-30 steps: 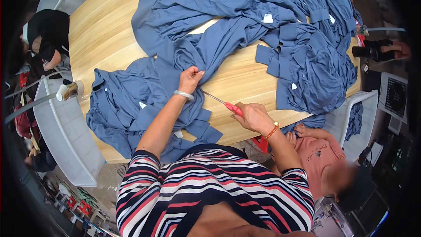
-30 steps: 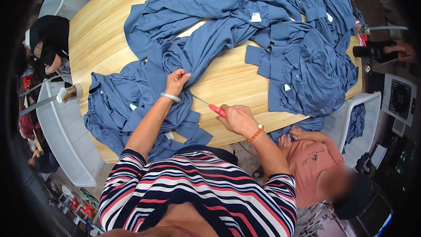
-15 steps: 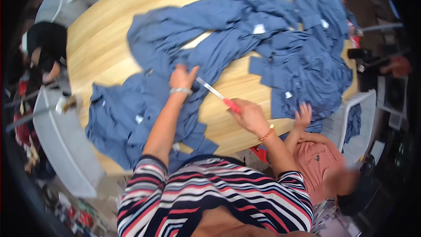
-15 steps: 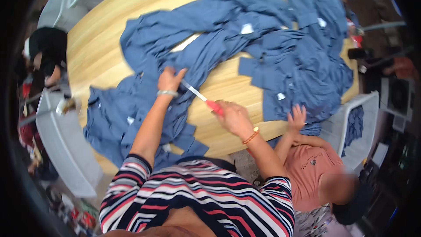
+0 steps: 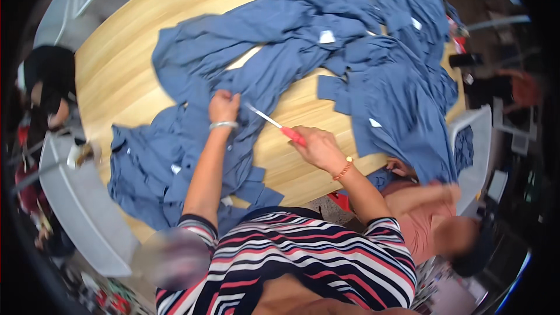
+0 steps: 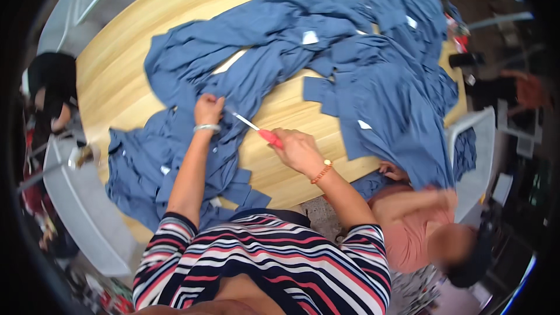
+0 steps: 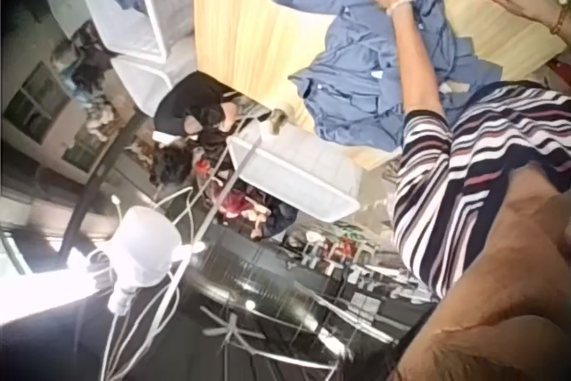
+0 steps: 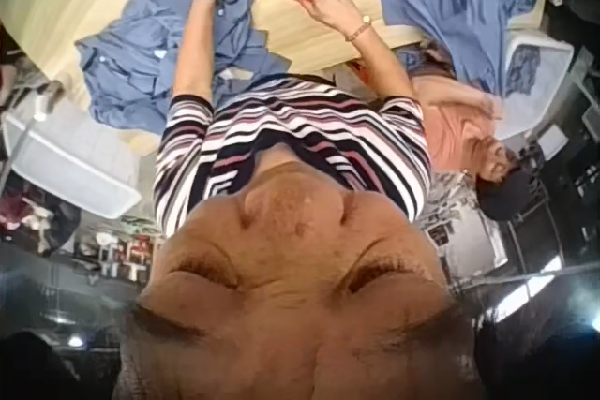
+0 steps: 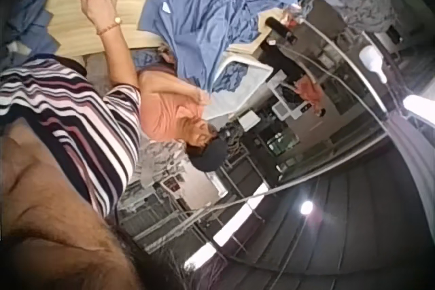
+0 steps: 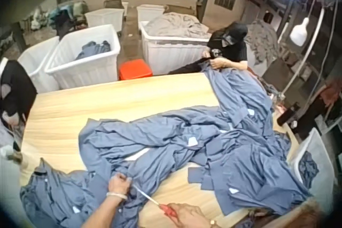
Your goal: Trimming excess threads and fabric from blue clothing items using scissors at a quality control station.
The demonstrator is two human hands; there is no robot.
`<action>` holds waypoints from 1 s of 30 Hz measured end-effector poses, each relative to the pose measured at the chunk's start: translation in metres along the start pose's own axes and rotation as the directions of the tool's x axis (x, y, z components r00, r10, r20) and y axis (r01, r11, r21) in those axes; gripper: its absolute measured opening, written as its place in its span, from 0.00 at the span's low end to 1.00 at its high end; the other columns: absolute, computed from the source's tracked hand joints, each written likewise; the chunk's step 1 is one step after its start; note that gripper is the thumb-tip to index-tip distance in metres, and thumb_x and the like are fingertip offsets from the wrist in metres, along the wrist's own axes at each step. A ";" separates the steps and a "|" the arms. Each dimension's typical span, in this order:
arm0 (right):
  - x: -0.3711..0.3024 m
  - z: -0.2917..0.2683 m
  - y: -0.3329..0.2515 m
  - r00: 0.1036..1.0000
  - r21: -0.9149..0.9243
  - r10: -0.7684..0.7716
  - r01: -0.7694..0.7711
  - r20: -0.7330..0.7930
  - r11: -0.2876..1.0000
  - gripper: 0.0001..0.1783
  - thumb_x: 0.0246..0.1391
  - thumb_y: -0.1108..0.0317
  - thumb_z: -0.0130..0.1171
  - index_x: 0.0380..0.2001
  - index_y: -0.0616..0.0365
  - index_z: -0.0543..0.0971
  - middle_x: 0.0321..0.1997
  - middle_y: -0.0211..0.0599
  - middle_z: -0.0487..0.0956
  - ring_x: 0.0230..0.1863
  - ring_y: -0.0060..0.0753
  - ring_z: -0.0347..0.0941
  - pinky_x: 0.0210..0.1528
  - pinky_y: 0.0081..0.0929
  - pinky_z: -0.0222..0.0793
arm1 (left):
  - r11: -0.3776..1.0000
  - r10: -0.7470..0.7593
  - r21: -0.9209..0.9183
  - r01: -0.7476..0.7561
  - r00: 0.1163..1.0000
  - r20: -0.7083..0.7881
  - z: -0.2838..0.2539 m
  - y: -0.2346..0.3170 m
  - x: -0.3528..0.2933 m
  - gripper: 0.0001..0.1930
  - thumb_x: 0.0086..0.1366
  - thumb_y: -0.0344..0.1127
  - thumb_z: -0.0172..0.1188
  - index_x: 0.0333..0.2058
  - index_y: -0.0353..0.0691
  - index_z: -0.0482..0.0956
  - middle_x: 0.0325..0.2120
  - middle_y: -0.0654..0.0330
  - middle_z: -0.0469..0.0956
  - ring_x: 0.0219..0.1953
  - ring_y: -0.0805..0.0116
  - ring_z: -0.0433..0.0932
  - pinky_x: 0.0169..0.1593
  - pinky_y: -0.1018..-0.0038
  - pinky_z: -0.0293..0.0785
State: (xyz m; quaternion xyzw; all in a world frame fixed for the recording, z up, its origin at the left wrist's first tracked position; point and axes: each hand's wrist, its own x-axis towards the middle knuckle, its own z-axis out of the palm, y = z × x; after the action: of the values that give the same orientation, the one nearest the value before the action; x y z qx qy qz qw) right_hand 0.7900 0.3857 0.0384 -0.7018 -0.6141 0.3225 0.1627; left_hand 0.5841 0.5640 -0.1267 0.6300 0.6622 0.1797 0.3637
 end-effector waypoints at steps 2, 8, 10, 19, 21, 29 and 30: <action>-0.002 -0.003 0.004 1.000 0.008 -0.001 0.001 0.031 1.000 0.11 0.51 0.61 0.57 0.36 0.54 0.74 0.29 0.42 0.78 0.34 0.47 0.75 0.36 0.41 0.70 | 0.997 -0.037 -0.068 0.041 0.998 0.048 -0.004 0.013 -0.004 0.12 0.52 0.38 0.65 0.29 0.36 0.75 0.23 0.52 0.78 0.25 0.55 0.77 0.31 0.65 0.72; 0.003 -0.001 0.006 0.996 -0.007 0.041 -0.041 0.075 0.999 0.13 0.52 0.60 0.57 0.38 0.54 0.75 0.28 0.44 0.78 0.33 0.48 0.75 0.35 0.40 0.69 | 0.228 -0.157 -0.862 0.452 0.891 0.426 -0.034 -0.006 -0.028 0.06 0.58 0.26 0.61 0.33 0.42 0.74 0.24 0.64 0.77 0.24 0.73 0.78 0.22 0.81 0.68; 0.006 0.001 0.003 0.998 0.005 0.021 -0.022 0.065 1.000 0.14 0.52 0.60 0.58 0.39 0.54 0.76 0.27 0.46 0.78 0.32 0.49 0.75 0.34 0.39 0.69 | 0.103 -0.116 -0.876 0.471 0.881 0.459 -0.035 -0.007 -0.032 0.09 0.59 0.27 0.61 0.36 0.44 0.72 0.25 0.64 0.77 0.23 0.71 0.78 0.23 0.79 0.71; 0.016 0.000 -0.010 0.960 -0.200 0.120 -0.070 0.251 0.977 0.15 0.52 0.57 0.57 0.38 0.55 0.76 0.21 0.49 0.77 0.28 0.52 0.75 0.33 0.42 0.69 | 0.148 -0.028 -0.899 0.413 0.910 0.414 -0.017 -0.022 -0.038 0.10 0.59 0.26 0.60 0.39 0.40 0.71 0.30 0.62 0.77 0.34 0.68 0.77 0.41 0.72 0.75; 0.026 0.001 -0.019 0.973 -0.172 0.024 0.016 0.232 0.985 0.15 0.53 0.56 0.57 0.35 0.57 0.75 0.21 0.49 0.77 0.28 0.53 0.75 0.33 0.44 0.69 | 0.248 -0.012 -0.906 0.343 0.936 0.351 -0.010 -0.034 -0.034 0.09 0.60 0.26 0.59 0.39 0.40 0.71 0.30 0.62 0.77 0.33 0.71 0.76 0.43 0.73 0.75; 0.051 -0.004 -0.028 0.972 -0.224 -0.010 0.064 0.234 0.972 0.14 0.50 0.58 0.58 0.29 0.59 0.75 0.24 0.50 0.78 0.30 0.50 0.76 0.33 0.42 0.70 | 0.110 -0.014 -0.927 0.357 0.934 0.358 -0.009 -0.029 -0.036 0.08 0.61 0.25 0.58 0.37 0.41 0.69 0.30 0.62 0.75 0.32 0.71 0.75 0.43 0.73 0.74; 0.041 -0.008 -0.025 0.970 -0.212 -0.007 0.060 0.245 0.976 0.14 0.51 0.57 0.57 0.30 0.59 0.75 0.23 0.50 0.78 0.30 0.51 0.76 0.34 0.43 0.70 | 0.141 -0.033 -0.922 0.360 0.933 0.359 -0.005 -0.028 -0.036 0.08 0.60 0.27 0.58 0.37 0.41 0.69 0.32 0.61 0.75 0.33 0.71 0.75 0.43 0.73 0.73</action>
State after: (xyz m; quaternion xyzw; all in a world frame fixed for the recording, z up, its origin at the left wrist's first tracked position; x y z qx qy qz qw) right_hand 0.7779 0.4313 0.0489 -0.6601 -0.6727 0.3340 0.0141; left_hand 0.5591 0.5264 -0.1335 0.1709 0.4144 0.4307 0.7833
